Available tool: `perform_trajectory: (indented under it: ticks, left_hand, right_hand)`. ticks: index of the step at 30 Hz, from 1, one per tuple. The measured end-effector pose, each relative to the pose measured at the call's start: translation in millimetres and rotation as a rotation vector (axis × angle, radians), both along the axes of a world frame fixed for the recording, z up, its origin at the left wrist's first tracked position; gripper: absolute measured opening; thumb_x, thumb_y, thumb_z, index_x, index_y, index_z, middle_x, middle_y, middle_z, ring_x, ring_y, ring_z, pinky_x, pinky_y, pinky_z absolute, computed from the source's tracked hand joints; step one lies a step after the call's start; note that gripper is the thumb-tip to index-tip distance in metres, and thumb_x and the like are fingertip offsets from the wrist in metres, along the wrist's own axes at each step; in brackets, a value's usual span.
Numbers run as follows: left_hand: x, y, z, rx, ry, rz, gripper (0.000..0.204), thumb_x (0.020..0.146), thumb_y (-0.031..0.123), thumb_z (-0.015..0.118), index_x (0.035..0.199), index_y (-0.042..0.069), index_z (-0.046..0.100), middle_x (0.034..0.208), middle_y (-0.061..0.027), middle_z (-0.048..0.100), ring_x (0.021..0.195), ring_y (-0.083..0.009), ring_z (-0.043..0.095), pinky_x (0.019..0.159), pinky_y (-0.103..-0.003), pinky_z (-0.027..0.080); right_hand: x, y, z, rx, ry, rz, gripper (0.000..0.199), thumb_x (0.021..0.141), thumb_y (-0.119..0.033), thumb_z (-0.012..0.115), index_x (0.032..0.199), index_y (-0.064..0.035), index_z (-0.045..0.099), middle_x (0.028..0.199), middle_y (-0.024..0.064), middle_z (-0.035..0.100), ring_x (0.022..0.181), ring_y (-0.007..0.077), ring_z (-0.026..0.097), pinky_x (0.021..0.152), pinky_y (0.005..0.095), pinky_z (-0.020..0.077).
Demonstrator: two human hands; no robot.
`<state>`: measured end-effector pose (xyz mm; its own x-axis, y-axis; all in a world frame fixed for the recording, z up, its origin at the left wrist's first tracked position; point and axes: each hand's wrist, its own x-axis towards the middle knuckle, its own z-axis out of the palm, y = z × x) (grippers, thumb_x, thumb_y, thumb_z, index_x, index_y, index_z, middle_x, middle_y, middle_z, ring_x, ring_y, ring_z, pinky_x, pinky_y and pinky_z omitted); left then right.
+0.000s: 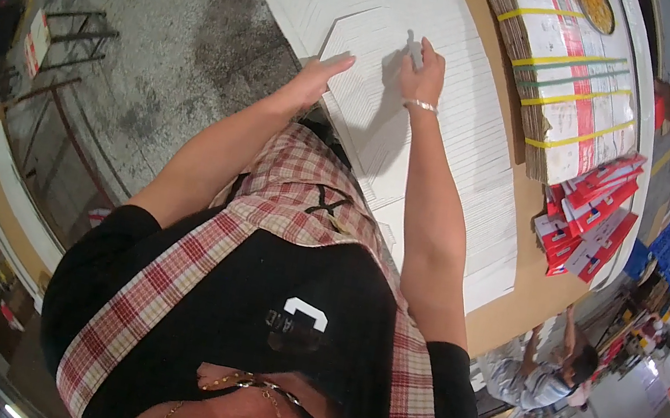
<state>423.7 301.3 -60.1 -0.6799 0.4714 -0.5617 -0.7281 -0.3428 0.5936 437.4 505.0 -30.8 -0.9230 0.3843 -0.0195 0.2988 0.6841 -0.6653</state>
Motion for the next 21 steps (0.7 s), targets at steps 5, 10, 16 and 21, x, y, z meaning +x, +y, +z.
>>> perform_trajectory:
  ticks: [5,10,16,21]
  left_hand:
    - [3.8,-29.2,6.4,0.391,-0.243,-0.26,0.051,0.085,0.02,0.061,0.126,-0.004,0.041,0.121,-0.013,0.053,0.112,-0.0209,0.051,0.093,-0.037,0.043]
    - [24.8,-42.9,-43.3,0.277,-0.24,-0.348,0.049,0.087,0.015,0.057,0.129,-0.002,0.037,0.123,-0.0155,0.05,0.115,-0.0254,0.049,0.097,-0.042,0.041]
    - [46.6,-27.7,-4.0,0.428,-0.262,-0.442,0.047,0.086,0.009,0.057,0.129,-0.002,0.038,0.128,-0.0144,0.048,0.119,-0.0264,0.046,0.101,-0.044,0.038]
    - [51.2,-11.1,-13.8,0.033,0.058,-0.309,0.05,0.084,0.014,0.063,0.127,0.0,0.042,0.125,-0.0128,0.05,0.115,-0.022,0.048,0.097,-0.037,0.041]
  right_hand:
    - [147.3,33.0,30.6,0.23,-0.029,-0.03,0.047,0.077,-0.016,0.063,0.121,-0.0056,0.054,0.104,0.0185,0.056,0.098,0.0323,0.053,0.086,0.0379,0.0436]
    - [317.6,23.4,47.5,0.325,-0.325,-0.348,0.056,0.074,-0.014,0.067,0.127,-0.0094,0.048,0.111,0.018,0.055,0.104,0.0336,0.051,0.088,0.0404,0.043]
    - [376.3,-20.9,47.0,0.312,-0.655,-0.398,0.096,0.055,-0.031,0.082,0.137,-0.0202,0.034,0.135,0.0206,0.036,0.113,0.0378,0.044,0.095,0.043,0.0403]
    - [368.0,-29.8,33.7,0.386,-0.645,-0.357,0.1,0.053,-0.036,0.083,0.138,-0.0227,0.031,0.14,0.0203,0.028,0.113,0.0444,0.04,0.095,0.0461,0.0402]
